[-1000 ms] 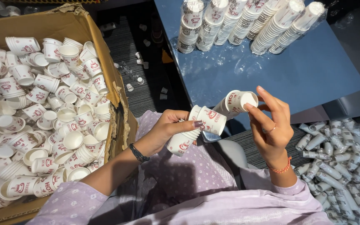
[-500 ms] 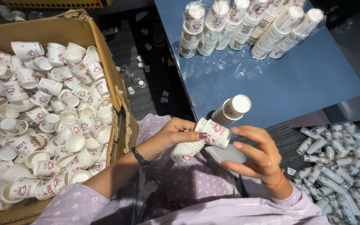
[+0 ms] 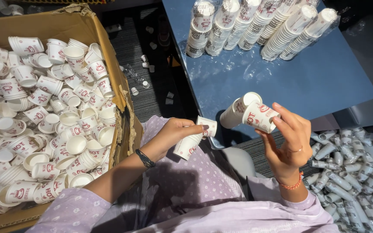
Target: The recorder is seen picking up small paper cups from a cardboard box, stacking them, and placing them into clear plastic packaging sleeves.
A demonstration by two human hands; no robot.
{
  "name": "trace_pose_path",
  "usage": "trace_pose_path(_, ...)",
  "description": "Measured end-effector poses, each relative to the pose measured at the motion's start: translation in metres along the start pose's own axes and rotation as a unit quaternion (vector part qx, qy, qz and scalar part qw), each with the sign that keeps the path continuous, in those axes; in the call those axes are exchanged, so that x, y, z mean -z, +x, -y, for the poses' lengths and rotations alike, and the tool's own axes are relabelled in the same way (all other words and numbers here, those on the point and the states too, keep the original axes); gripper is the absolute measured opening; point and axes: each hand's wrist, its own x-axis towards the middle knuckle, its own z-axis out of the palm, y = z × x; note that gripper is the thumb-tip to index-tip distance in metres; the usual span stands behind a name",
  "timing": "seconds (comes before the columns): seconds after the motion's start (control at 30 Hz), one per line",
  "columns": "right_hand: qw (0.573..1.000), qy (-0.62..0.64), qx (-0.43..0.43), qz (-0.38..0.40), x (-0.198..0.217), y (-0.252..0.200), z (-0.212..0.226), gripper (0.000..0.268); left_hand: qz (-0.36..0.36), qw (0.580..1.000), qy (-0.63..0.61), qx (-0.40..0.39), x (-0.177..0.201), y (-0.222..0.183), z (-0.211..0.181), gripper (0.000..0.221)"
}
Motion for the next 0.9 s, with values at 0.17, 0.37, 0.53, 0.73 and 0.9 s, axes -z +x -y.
trace_pose_path(0.17, 0.998, 0.042, -0.004, -0.053, 0.003, -0.009, -0.005, 0.056, -0.015, 0.999, 0.029, 0.018, 0.002, 0.003, 0.005, 0.033)
trace_pose_path(0.37, 0.999, -0.038, -0.015, 0.005, -0.006, 0.004, -0.001, 0.041, -0.015, 0.999, 0.038, 0.027, 0.001, 0.003, 0.006, 0.033)
trace_pose_path(0.53, 0.996, -0.047, -0.048, 0.063, -0.011, 0.005, -0.008, 0.047, 0.021, 0.993, 0.11, 0.031, 0.002, 0.007, 0.014, 0.033)
trace_pose_path(0.73, 0.992, -0.033, -0.028, 0.118, -0.009, 0.004, -0.012, 0.059, 0.066, 0.99, 0.126, 0.025, -0.001, -0.004, 0.004, 0.04)
trace_pose_path(0.9, 0.991, 0.006, -0.052, 0.119, -0.008, -0.002, -0.009, 0.054, 0.067, 0.981, 0.181, -0.025, -0.001, -0.002, -0.005, 0.041)
